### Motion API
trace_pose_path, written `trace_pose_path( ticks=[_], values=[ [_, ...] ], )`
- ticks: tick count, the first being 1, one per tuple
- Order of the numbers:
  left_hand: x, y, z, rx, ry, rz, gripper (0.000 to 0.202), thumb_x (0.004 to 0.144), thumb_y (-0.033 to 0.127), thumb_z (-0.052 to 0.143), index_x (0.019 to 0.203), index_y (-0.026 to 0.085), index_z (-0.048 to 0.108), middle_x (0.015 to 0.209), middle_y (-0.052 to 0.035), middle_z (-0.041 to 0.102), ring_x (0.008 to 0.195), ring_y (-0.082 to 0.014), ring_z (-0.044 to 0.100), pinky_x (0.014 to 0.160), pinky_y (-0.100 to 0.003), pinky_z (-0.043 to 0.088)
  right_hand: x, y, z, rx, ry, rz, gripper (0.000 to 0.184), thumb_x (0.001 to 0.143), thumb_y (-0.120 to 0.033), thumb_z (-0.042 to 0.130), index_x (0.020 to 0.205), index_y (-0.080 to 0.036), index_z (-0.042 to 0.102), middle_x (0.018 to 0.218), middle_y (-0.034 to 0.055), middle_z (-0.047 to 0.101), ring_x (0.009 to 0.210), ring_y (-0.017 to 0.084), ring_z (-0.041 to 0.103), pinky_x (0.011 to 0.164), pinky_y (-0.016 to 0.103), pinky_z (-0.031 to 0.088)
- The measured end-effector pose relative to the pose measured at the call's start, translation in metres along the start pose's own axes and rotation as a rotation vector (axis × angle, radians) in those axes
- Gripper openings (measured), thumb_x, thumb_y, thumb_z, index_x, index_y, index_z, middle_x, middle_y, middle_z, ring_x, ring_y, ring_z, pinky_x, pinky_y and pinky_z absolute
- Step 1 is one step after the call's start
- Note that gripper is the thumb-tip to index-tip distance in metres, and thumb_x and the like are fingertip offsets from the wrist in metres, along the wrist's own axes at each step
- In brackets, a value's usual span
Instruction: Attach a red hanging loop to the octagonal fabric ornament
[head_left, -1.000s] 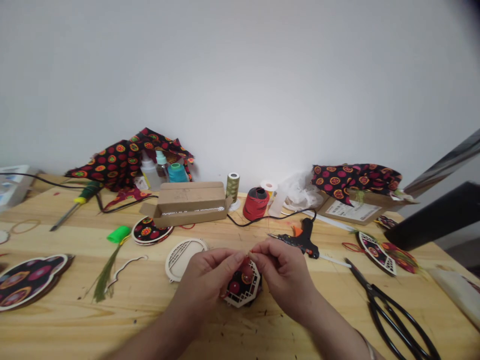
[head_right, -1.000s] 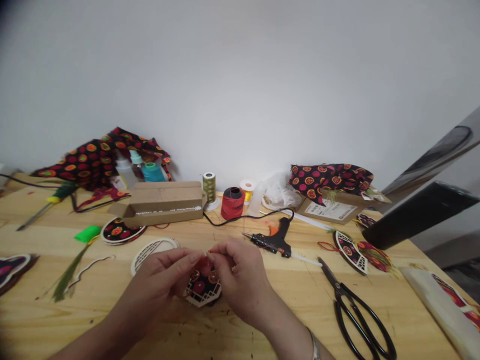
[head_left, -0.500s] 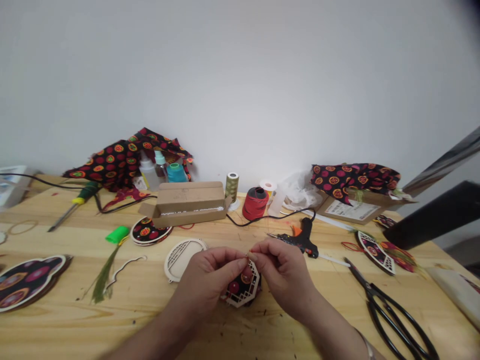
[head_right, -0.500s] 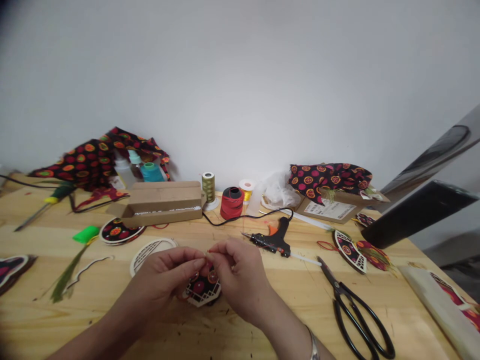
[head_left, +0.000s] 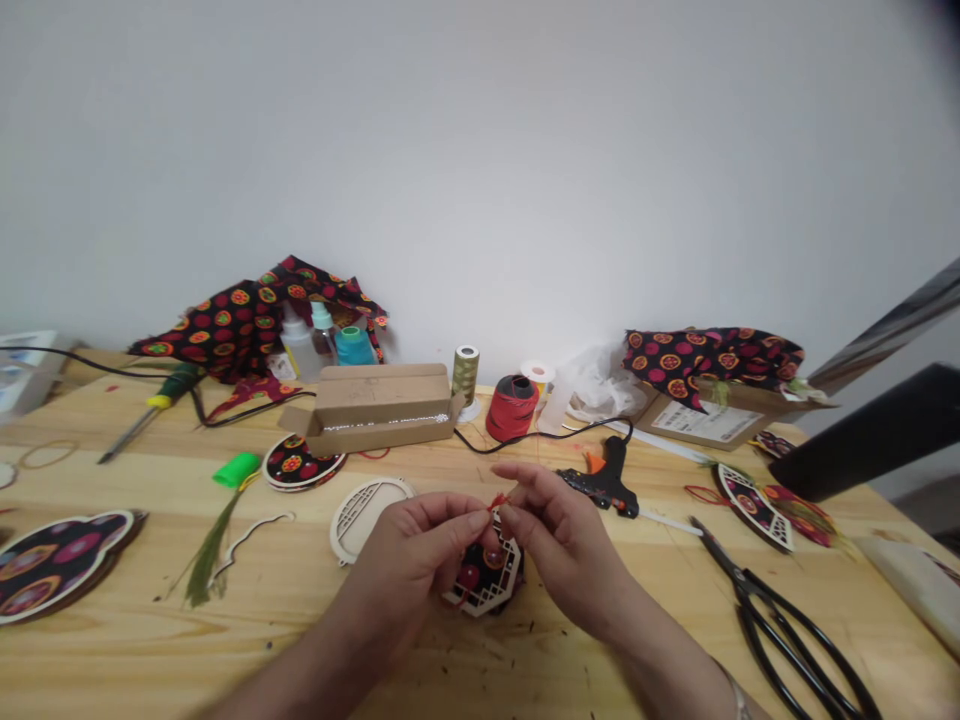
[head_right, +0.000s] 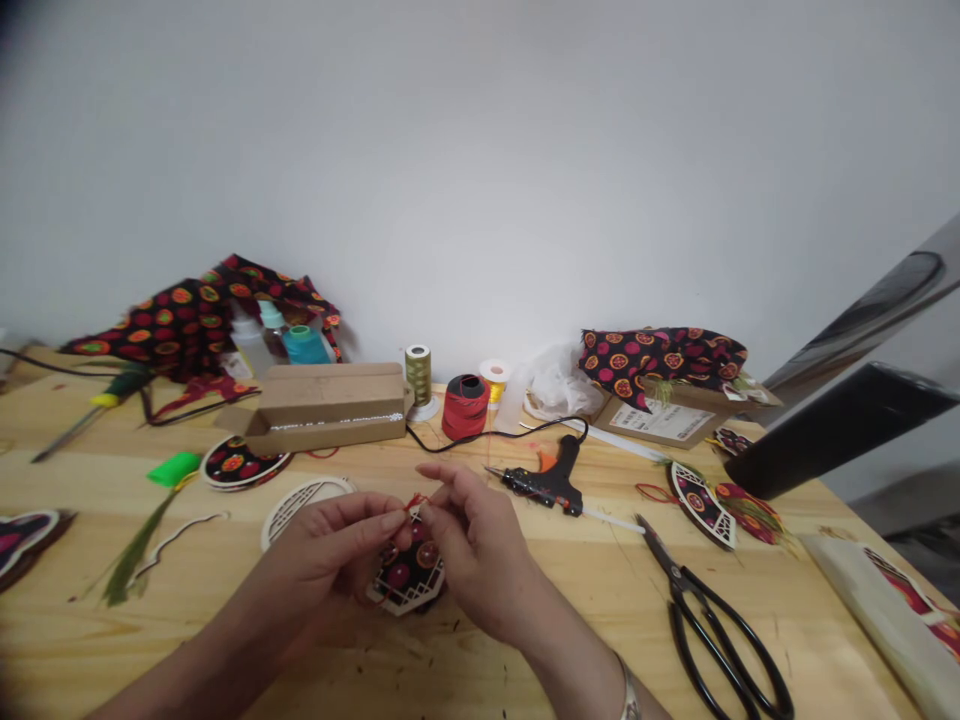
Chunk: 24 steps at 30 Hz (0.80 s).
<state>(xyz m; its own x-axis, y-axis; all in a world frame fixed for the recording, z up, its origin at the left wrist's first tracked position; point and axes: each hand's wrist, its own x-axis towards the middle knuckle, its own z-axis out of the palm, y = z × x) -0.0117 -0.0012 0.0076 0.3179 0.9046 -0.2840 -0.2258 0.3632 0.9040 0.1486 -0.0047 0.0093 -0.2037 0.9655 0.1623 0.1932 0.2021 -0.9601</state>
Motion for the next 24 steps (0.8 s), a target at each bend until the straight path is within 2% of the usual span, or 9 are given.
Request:
trace_pose_path(
  ticks=[4,6,8,11,16,21,24],
  values=[
    [-0.0009,0.0008,0.0005,0.005,-0.017,0.022,0.023,0.074,0.033,0.066,0.060,0.014,0.067,0.042,0.0048,0.048,0.039,-0.0054,0.028,0.041,-0.020,0.024,0.0018,0.0020,0.0012,-0.026,0.088,0.005,0.017,0.079,-0.016,0.054,0.093,-0.019,0.062,0.072,0.0004,0.064,0.065,0.013,0.060,0.060,0.023,0.047],
    [-0.0007,0.0013,0.0010,0.004,-0.035,0.024,0.023,0.073,0.032,0.066,0.059,0.013,0.067,0.042,0.0049,0.048,0.038,-0.0046,0.026,0.040,-0.019,0.022,0.0019,0.0012,0.0015,-0.071,0.114,-0.002,0.011,0.077,-0.013,0.055,0.079,-0.019,0.064,0.069,0.0004,0.066,0.064,0.012,0.060,0.058,0.022,0.047],
    [-0.0004,0.0016,0.0014,-0.001,-0.048,0.014,0.022,0.073,0.031,0.067,0.059,0.013,0.067,0.045,0.0034,0.053,0.038,-0.0039,0.027,0.039,-0.019,0.021,0.0016,-0.0001,0.0018,-0.097,0.114,-0.022,0.014,0.076,-0.011,0.055,0.072,-0.019,0.065,0.064,-0.0010,0.066,0.059,0.011,0.060,0.056,0.020,0.046],
    [-0.0003,0.0022,0.0016,-0.021,-0.066,-0.023,0.023,0.069,0.031,0.068,0.057,0.012,0.067,0.047,0.0013,0.057,0.036,-0.0031,0.028,0.039,-0.019,0.019,0.0017,-0.0002,0.0015,-0.138,0.111,-0.123,0.020,0.076,-0.006,0.054,0.070,-0.020,0.068,0.061,-0.0020,0.067,0.056,0.009,0.059,0.055,0.018,0.046],
    [-0.0010,0.0035,0.0021,-0.012,-0.065,-0.065,0.025,0.066,0.032,0.070,0.052,0.011,0.064,0.046,-0.0005,0.058,0.035,-0.0021,0.027,0.038,-0.019,0.016,0.0037,0.0056,-0.0013,-0.249,0.152,-0.318,0.022,0.075,-0.004,0.056,0.075,-0.020,0.072,0.068,0.0015,0.068,0.064,0.012,0.061,0.060,0.020,0.047],
    [0.0010,0.0019,0.0010,-0.024,-0.009,-0.036,0.022,0.069,0.032,0.069,0.058,0.014,0.066,0.047,0.0014,0.057,0.036,-0.0049,0.032,0.037,-0.019,0.029,0.0037,0.0052,-0.0009,-0.314,0.252,-0.273,0.023,0.075,-0.008,0.060,0.095,-0.017,0.069,0.068,0.0015,0.068,0.061,0.013,0.062,0.059,0.022,0.049],
    [0.0018,0.0021,0.0010,-0.064,0.066,-0.015,0.019,0.068,0.032,0.070,0.061,0.014,0.067,0.040,0.0061,0.047,0.035,-0.0053,0.033,0.035,-0.017,0.030,0.0011,0.0024,0.0009,-0.364,0.260,-0.241,0.013,0.076,-0.012,0.062,0.084,-0.018,0.069,0.068,0.0014,0.069,0.062,0.013,0.063,0.059,0.023,0.048]
  ],
)
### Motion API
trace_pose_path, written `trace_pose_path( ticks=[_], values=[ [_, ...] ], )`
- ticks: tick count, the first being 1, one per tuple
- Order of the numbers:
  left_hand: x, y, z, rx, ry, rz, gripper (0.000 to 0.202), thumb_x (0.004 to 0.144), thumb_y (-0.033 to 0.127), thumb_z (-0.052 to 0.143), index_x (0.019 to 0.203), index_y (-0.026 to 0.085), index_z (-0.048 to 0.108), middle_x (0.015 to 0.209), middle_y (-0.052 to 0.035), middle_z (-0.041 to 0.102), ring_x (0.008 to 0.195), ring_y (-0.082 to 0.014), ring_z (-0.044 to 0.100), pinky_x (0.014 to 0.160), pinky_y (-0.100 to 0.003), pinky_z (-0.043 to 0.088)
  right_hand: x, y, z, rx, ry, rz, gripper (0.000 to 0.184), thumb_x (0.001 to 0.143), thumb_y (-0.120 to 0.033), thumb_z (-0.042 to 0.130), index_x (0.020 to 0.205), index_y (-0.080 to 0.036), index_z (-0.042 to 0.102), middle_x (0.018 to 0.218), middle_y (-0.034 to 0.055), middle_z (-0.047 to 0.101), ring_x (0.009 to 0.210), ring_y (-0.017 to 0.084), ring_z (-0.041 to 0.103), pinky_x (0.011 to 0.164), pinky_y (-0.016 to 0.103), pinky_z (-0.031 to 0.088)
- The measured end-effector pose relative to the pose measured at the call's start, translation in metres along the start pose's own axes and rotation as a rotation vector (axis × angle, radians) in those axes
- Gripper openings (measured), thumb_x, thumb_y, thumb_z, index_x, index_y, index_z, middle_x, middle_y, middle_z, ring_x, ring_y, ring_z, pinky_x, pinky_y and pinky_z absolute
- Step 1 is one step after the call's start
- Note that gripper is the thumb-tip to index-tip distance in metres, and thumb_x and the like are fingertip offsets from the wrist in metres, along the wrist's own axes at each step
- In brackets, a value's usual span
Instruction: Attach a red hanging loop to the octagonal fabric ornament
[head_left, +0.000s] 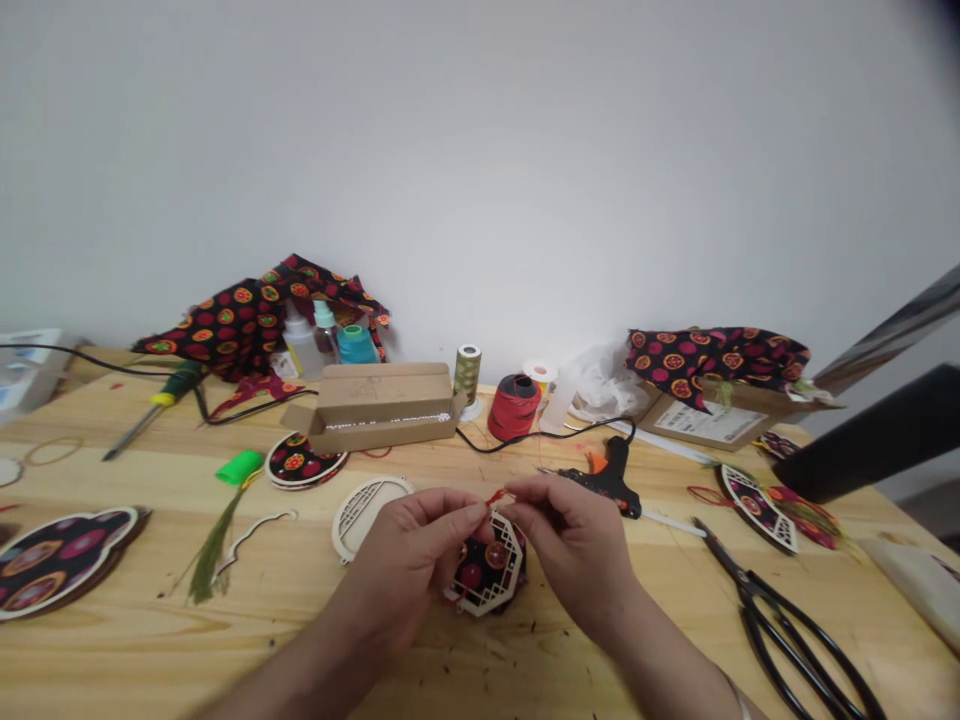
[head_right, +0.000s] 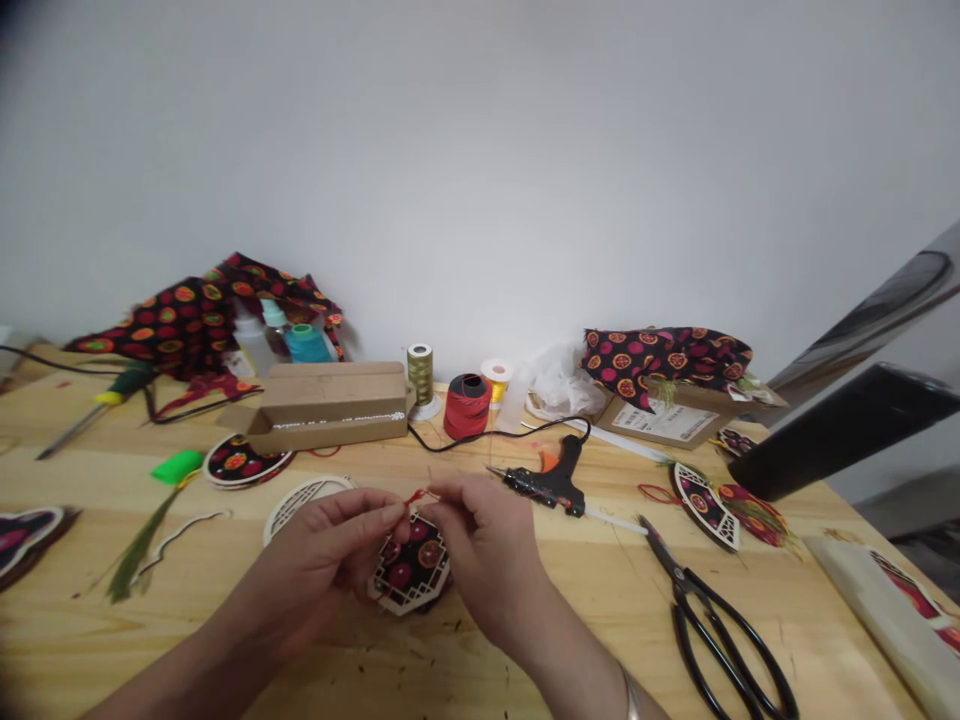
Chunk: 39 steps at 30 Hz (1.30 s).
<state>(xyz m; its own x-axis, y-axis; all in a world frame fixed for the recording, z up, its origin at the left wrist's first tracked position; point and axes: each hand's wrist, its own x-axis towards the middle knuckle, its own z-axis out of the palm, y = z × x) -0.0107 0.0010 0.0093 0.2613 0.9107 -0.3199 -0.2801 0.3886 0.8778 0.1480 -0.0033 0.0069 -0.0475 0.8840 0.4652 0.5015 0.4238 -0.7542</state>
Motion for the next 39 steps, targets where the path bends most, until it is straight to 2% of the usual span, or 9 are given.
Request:
trace_pose_path(
  ticks=[3,7,12,17,22,30,35,39],
  values=[
    [-0.001,0.002,0.002,-0.046,0.046,0.025,0.018,0.065,0.029,0.073,0.061,0.013,0.067,0.041,0.0067,0.048,0.035,-0.0030,0.031,0.035,-0.014,0.026,-0.003,-0.003,-0.001,-0.079,-0.011,-0.039,0.009,0.078,-0.014,0.062,0.075,-0.019,0.069,0.068,0.0014,0.069,0.061,0.014,0.062,0.058,0.024,0.047],
    [-0.003,0.004,0.003,-0.074,0.061,0.034,0.017,0.065,0.028,0.074,0.063,0.012,0.068,0.046,0.0050,0.054,0.038,-0.0025,0.033,0.039,-0.014,0.029,-0.006,-0.003,0.000,-0.133,-0.010,-0.126,0.009,0.080,-0.014,0.060,0.075,-0.017,0.067,0.065,0.0012,0.067,0.058,0.013,0.060,0.054,0.023,0.045],
    [-0.001,0.002,0.002,-0.080,0.107,0.021,0.019,0.063,0.030,0.075,0.064,0.012,0.068,0.050,0.0023,0.060,0.039,-0.0041,0.037,0.040,-0.017,0.032,-0.008,-0.002,0.002,-0.221,-0.031,-0.328,0.009,0.083,-0.011,0.056,0.082,-0.016,0.063,0.071,0.0033,0.067,0.064,0.014,0.059,0.059,0.026,0.045],
    [0.000,-0.001,0.000,-0.060,0.146,0.046,0.019,0.063,0.031,0.075,0.066,0.013,0.069,0.051,0.0009,0.063,0.042,-0.0078,0.047,0.041,-0.018,0.036,-0.010,-0.006,0.003,-0.261,-0.024,-0.404,0.008,0.086,-0.013,0.054,0.086,-0.016,0.062,0.072,0.0038,0.065,0.065,0.014,0.057,0.059,0.026,0.044],
    [-0.001,0.003,0.004,-0.067,0.164,0.043,0.017,0.062,0.029,0.076,0.066,0.014,0.071,0.050,-0.0005,0.065,0.047,-0.0110,0.055,0.047,-0.019,0.043,-0.012,-0.004,0.003,-0.360,-0.104,-0.517,0.010,0.085,-0.009,0.052,0.087,-0.014,0.060,0.072,0.0045,0.063,0.063,0.015,0.052,0.059,0.028,0.041],
    [0.000,0.000,0.003,-0.061,0.122,0.026,0.017,0.062,0.028,0.076,0.071,0.014,0.073,0.064,-0.0051,0.072,0.059,-0.0148,0.061,0.056,-0.022,0.048,-0.013,-0.003,0.000,-0.510,-0.225,-0.602,0.015,0.089,-0.011,0.044,0.091,-0.013,0.059,0.075,0.0065,0.062,0.063,0.016,0.048,0.058,0.029,0.038],
    [-0.001,0.002,0.006,-0.096,0.137,-0.011,0.014,0.059,0.025,0.077,0.064,0.014,0.071,0.056,-0.0017,0.069,0.051,-0.0115,0.057,0.050,-0.020,0.044,-0.012,-0.008,-0.001,-0.598,-0.221,-0.652,0.016,0.088,-0.010,0.044,0.091,-0.012,0.059,0.070,0.0065,0.060,0.063,0.018,0.050,0.056,0.030,0.036],
    [0.000,0.006,0.007,-0.040,0.161,0.014,0.013,0.059,0.024,0.076,0.059,0.015,0.068,0.055,0.0003,0.067,0.050,-0.0108,0.055,0.050,-0.019,0.043,-0.012,-0.015,-0.004,-0.638,-0.259,-0.698,0.021,0.087,-0.008,0.040,0.089,-0.010,0.061,0.069,0.0083,0.059,0.063,0.020,0.049,0.055,0.032,0.035]
  ],
)
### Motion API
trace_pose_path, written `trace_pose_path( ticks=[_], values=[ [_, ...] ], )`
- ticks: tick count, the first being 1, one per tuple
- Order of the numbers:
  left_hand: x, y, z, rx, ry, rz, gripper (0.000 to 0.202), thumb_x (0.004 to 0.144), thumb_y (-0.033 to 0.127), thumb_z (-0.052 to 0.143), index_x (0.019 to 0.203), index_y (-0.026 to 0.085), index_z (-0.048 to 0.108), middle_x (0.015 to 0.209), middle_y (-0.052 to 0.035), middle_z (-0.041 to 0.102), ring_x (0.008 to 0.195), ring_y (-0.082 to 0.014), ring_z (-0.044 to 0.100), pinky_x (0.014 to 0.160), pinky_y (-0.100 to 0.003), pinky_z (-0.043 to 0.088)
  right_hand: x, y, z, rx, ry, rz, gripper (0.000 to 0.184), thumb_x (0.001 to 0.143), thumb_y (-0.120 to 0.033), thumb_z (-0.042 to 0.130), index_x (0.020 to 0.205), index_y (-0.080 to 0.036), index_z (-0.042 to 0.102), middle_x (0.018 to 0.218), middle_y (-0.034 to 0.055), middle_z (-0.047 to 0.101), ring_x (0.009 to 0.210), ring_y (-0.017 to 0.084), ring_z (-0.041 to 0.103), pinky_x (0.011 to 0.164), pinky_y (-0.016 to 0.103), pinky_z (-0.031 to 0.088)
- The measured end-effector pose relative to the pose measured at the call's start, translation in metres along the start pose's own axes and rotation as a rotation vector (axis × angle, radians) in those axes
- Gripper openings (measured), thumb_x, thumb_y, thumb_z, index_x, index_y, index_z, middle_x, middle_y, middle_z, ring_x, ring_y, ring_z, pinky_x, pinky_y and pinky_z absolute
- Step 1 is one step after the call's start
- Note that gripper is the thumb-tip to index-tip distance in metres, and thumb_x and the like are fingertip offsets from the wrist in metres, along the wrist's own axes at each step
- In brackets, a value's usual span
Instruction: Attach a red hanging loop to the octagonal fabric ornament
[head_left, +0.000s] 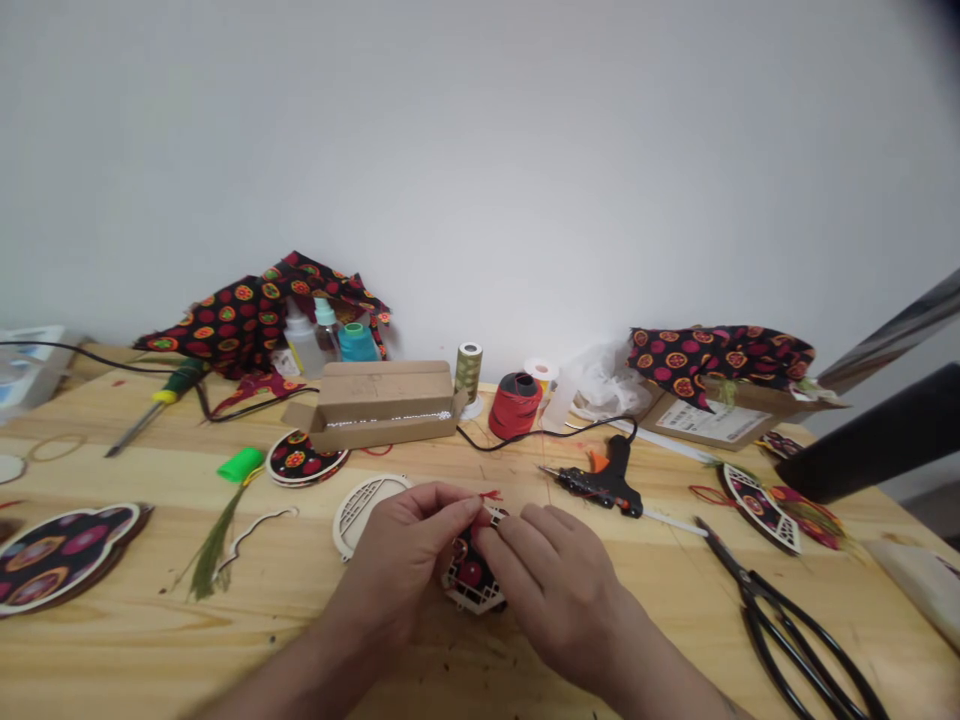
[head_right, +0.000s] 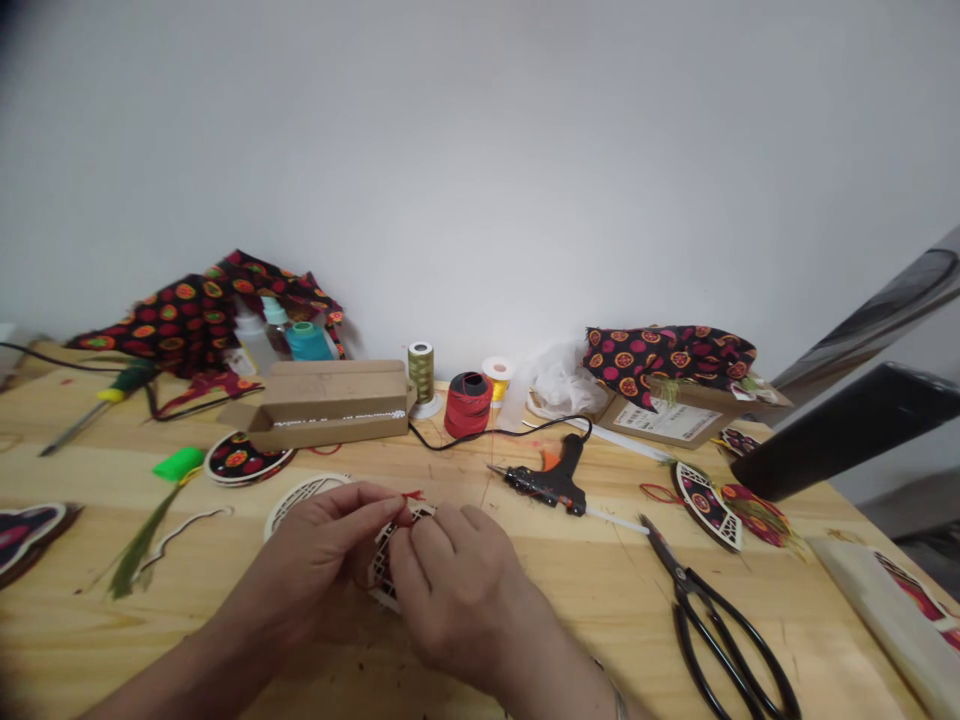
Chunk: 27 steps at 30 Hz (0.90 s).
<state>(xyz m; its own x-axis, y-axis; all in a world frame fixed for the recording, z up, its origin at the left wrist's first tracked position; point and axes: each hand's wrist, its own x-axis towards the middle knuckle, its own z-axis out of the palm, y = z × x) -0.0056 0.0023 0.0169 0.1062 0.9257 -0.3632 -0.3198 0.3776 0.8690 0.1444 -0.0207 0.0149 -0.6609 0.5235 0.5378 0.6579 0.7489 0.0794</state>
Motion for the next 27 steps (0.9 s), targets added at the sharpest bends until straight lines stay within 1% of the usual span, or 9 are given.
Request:
trace_pose_path(
  ticks=[3,5,9,12,14,17,21,24,27],
  values=[
    [0.000,0.001,-0.001,0.120,0.025,0.047,0.011,0.058,0.023,0.075,0.057,0.015,0.068,0.053,0.0012,0.065,0.050,-0.0113,0.054,0.050,-0.020,0.043,0.000,0.002,-0.003,-0.004,0.021,-0.032,0.023,0.086,-0.006,0.039,0.088,-0.008,0.062,0.068,0.0087,0.058,0.064,0.020,0.047,0.055,0.033,0.035],
    [-0.001,0.000,-0.001,0.196,0.000,0.044,0.008,0.059,0.023,0.073,0.058,0.015,0.069,0.051,0.0017,0.064,0.048,-0.0117,0.054,0.050,-0.021,0.042,0.000,0.005,-0.003,0.028,0.018,-0.004,0.021,0.088,-0.008,0.040,0.086,-0.010,0.062,0.068,0.0080,0.058,0.064,0.020,0.045,0.055,0.033,0.035],
    [-0.002,-0.001,-0.003,0.300,-0.145,0.034,0.008,0.062,0.023,0.072,0.060,0.015,0.071,0.053,0.0002,0.065,0.050,-0.0120,0.054,0.052,-0.022,0.041,-0.002,0.013,0.001,0.207,-0.003,0.125,0.022,0.090,-0.012,0.041,0.079,-0.013,0.060,0.073,0.0067,0.057,0.068,0.018,0.046,0.060,0.031,0.039],
    [-0.002,-0.001,-0.005,0.326,-0.270,0.035,0.011,0.065,0.025,0.071,0.064,0.014,0.073,0.054,-0.0002,0.064,0.049,-0.0097,0.049,0.049,-0.020,0.036,0.000,0.018,0.002,0.465,0.021,0.283,0.018,0.088,-0.011,0.046,0.078,-0.015,0.060,0.078,0.0048,0.057,0.073,0.015,0.051,0.063,0.027,0.043],
    [-0.003,-0.002,-0.006,0.288,-0.337,-0.019,0.013,0.067,0.027,0.071,0.066,0.014,0.072,0.053,0.0006,0.062,0.043,-0.0070,0.042,0.044,-0.019,0.030,0.002,0.020,0.001,0.658,0.028,0.395,0.016,0.084,-0.009,0.051,0.076,-0.017,0.061,0.075,0.0017,0.057,0.072,0.013,0.053,0.064,0.023,0.044],
    [-0.004,-0.004,-0.008,0.163,-0.385,-0.132,0.014,0.067,0.028,0.071,0.064,0.014,0.069,0.052,0.0018,0.059,0.036,-0.0037,0.030,0.039,-0.020,0.020,0.005,0.021,0.001,0.875,0.021,0.595,0.015,0.077,-0.006,0.056,0.073,-0.018,0.062,0.068,-0.0019,0.059,0.065,0.010,0.055,0.061,0.022,0.044],
    [-0.002,-0.006,-0.010,0.035,-0.423,-0.171,0.022,0.068,0.030,0.071,0.057,0.013,0.064,0.049,0.0007,0.055,0.037,-0.0035,0.024,0.038,-0.021,0.015,0.007,0.019,0.006,1.170,0.069,0.848,0.005,0.072,-0.013,0.060,0.075,-0.017,0.061,0.066,-0.0022,0.060,0.059,0.009,0.056,0.055,0.020,0.046],
    [0.000,-0.007,-0.011,-0.041,-0.421,-0.156,0.021,0.070,0.028,0.071,0.058,0.012,0.064,0.049,0.0008,0.052,0.039,-0.0037,0.024,0.039,-0.021,0.011,0.009,0.017,0.007,1.309,0.112,0.869,0.005,0.071,-0.019,0.063,0.074,-0.017,0.060,0.063,-0.0022,0.059,0.055,0.009,0.055,0.052,0.020,0.046],
    [0.002,-0.009,-0.012,-0.097,-0.400,-0.133,0.020,0.070,0.028,0.071,0.061,0.011,0.066,0.050,0.0007,0.051,0.041,-0.0043,0.028,0.041,-0.022,0.011,0.010,0.014,0.005,1.397,0.128,0.796,0.007,0.071,-0.021,0.065,0.076,-0.017,0.061,0.067,0.0001,0.061,0.059,0.011,0.057,0.053,0.021,0.048]
  ],
)
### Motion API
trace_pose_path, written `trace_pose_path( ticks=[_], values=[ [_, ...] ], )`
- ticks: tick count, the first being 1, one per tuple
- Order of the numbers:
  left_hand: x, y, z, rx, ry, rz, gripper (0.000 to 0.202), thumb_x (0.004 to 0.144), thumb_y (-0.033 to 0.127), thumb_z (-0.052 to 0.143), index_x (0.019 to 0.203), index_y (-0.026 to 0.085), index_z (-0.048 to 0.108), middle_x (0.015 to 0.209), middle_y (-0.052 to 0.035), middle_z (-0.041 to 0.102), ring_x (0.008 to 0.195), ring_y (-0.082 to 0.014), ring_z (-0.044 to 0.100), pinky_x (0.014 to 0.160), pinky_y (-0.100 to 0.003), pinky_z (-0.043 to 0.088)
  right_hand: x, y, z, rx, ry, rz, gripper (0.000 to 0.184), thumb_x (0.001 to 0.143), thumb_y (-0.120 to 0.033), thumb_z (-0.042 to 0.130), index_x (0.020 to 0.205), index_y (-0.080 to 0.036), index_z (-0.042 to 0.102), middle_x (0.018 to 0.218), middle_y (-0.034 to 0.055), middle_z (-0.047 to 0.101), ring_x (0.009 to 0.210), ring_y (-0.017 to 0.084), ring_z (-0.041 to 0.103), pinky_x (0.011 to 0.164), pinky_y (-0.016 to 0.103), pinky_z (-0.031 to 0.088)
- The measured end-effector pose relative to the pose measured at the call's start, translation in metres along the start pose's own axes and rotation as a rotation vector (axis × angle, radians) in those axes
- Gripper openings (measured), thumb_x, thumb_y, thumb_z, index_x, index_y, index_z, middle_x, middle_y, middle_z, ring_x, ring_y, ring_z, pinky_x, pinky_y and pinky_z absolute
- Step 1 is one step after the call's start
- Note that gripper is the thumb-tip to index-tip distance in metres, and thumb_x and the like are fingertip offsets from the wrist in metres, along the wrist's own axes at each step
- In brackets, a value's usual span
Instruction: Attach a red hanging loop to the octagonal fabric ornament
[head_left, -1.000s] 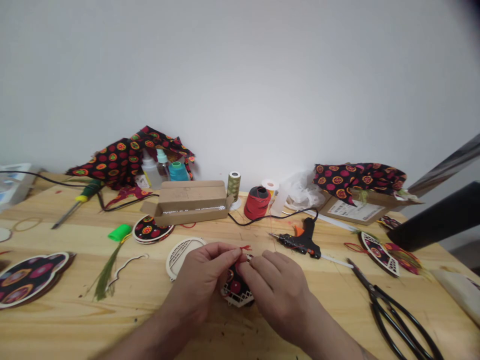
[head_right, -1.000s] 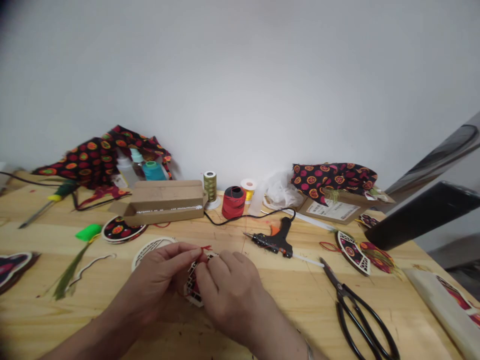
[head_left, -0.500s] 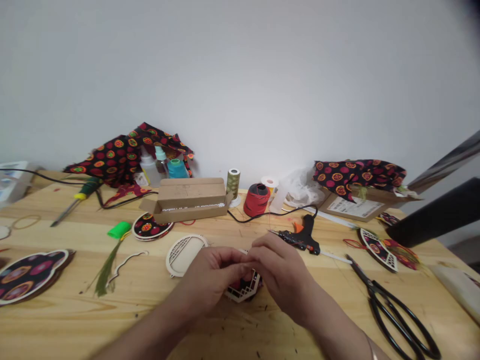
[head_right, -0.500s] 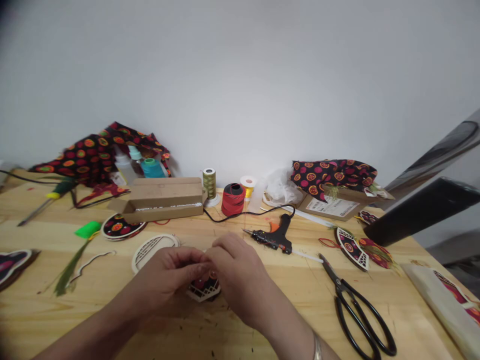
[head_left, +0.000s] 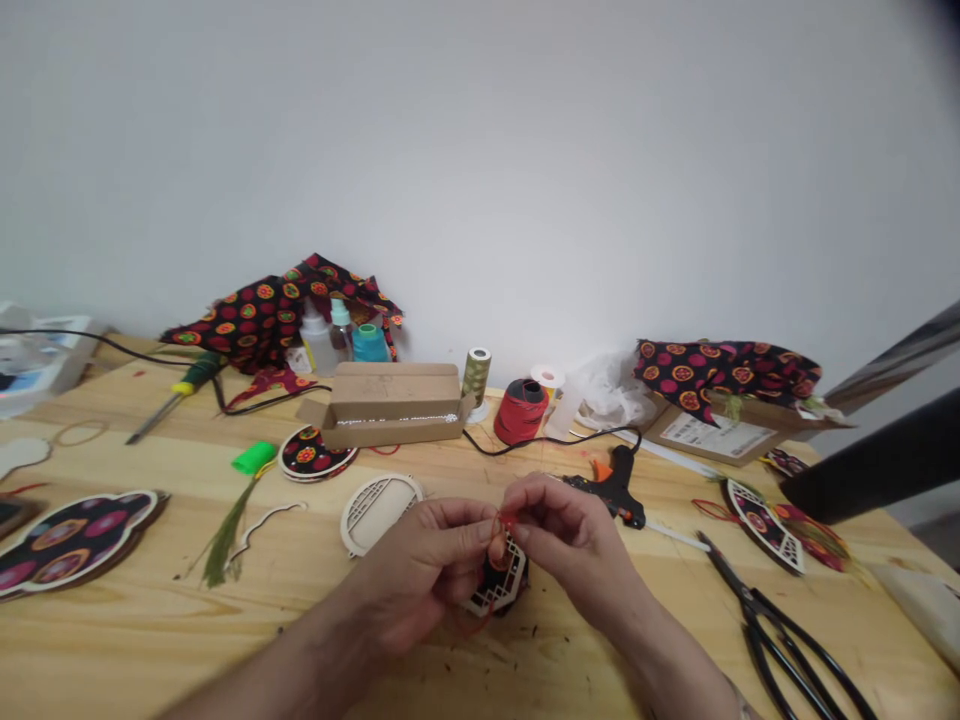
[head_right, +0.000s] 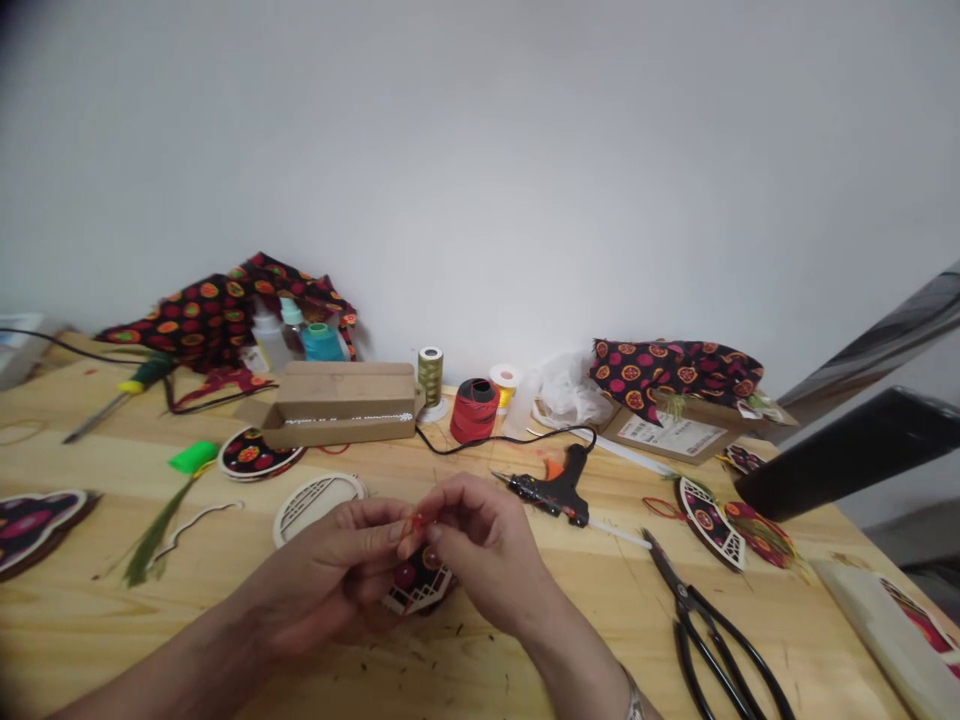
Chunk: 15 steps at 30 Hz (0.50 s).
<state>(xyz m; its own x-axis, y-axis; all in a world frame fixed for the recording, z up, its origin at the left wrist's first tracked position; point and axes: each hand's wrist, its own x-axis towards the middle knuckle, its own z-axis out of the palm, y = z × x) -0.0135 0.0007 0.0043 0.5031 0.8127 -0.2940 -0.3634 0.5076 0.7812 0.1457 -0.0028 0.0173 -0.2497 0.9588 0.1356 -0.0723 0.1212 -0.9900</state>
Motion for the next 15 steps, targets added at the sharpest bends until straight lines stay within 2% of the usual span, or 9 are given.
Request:
trace_pose_path(
  ticks=[3,7,12,15],
  values=[
    [0.0006,-0.0011,-0.0003,-0.028,0.009,0.004,0.020,0.069,0.029,0.073,0.063,0.010,0.067,0.051,0.0006,0.052,0.041,-0.0039,0.029,0.042,-0.021,0.013,-0.0014,-0.0018,0.0001,0.045,-0.030,-0.036,0.011,0.071,-0.020,0.067,0.081,-0.016,0.064,0.074,0.0019,0.061,0.063,0.011,0.059,0.056,0.021,0.049],
    [0.0001,-0.0011,0.0017,-0.030,0.012,0.021,0.020,0.068,0.029,0.073,0.064,0.010,0.068,0.053,-0.0006,0.055,0.042,-0.0038,0.034,0.041,-0.020,0.015,-0.0012,0.0014,-0.0006,-0.005,0.004,-0.109,0.013,0.069,-0.020,0.072,0.081,-0.017,0.067,0.077,0.0025,0.059,0.062,0.012,0.058,0.054,0.023,0.051],
    [-0.0012,0.0000,0.0060,0.028,0.091,0.044,0.020,0.064,0.029,0.076,0.062,0.010,0.069,0.054,-0.0013,0.058,0.039,-0.0031,0.036,0.038,-0.019,0.015,0.0009,0.0063,-0.0018,-0.212,0.112,-0.235,0.002,0.072,-0.020,0.070,0.073,-0.018,0.070,0.073,0.0036,0.062,0.066,0.014,0.060,0.056,0.024,0.051],
    [-0.0012,0.0006,0.0082,0.054,0.136,0.046,0.020,0.062,0.030,0.076,0.061,0.011,0.069,0.054,-0.0013,0.059,0.037,-0.0028,0.035,0.037,-0.019,0.016,0.0013,0.0060,-0.0026,-0.338,0.136,-0.307,0.005,0.072,-0.015,0.069,0.070,-0.019,0.070,0.068,0.0034,0.065,0.065,0.014,0.061,0.057,0.025,0.050]
  ],
)
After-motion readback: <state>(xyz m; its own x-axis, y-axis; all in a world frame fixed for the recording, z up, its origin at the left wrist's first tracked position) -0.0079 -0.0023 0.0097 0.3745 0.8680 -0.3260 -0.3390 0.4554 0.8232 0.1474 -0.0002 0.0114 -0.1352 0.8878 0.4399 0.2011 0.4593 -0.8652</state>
